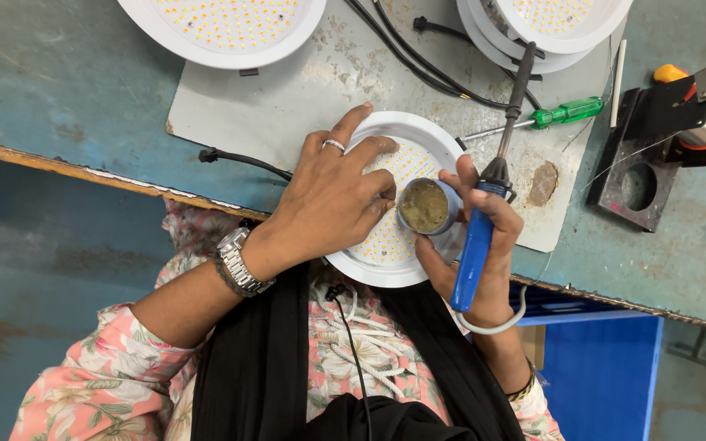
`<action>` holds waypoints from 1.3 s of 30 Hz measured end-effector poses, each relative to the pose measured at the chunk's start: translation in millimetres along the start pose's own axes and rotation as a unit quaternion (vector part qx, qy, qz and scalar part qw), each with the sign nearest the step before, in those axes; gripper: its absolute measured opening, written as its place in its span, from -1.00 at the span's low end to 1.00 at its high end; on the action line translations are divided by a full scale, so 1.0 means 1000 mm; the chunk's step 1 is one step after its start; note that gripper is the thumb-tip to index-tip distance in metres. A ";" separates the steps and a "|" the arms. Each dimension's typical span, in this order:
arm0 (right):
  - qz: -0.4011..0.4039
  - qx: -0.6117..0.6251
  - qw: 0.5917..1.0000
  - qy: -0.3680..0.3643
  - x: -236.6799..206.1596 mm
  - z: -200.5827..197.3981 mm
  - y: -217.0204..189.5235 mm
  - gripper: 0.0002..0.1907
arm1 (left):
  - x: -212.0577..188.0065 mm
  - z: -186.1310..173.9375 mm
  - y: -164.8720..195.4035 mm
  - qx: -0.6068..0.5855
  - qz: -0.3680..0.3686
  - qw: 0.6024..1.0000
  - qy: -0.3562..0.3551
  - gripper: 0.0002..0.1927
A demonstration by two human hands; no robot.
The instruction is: The person holds a round LED panel light on the workbench and solders wire connections on its underside using a soldering iron, dipping the iron in a small flux cup between joints. They then flip the fixture over and use a screwdriver to work on its back housing before resuming soldering.
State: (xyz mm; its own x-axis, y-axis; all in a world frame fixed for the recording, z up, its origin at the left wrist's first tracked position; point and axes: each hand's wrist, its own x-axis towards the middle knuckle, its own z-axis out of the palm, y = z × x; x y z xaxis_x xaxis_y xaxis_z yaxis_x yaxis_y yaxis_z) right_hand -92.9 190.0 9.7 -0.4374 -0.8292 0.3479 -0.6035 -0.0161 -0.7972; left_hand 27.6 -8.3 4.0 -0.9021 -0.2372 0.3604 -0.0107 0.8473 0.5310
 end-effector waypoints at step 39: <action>0.001 -0.078 0.977 0.197 -0.068 -0.087 0.066 0.03 | 0.011 0.005 0.001 -0.068 -0.096 0.991 -0.058 -0.90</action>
State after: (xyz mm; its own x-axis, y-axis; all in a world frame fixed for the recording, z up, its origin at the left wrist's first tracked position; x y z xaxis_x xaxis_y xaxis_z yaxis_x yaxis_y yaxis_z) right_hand -160.9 293.8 -23.4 -0.6430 -0.5495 0.5335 -0.6829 0.0961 -0.7242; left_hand 16.0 -7.8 4.7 -0.9330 -0.3247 0.1555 -0.1360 0.7177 0.6829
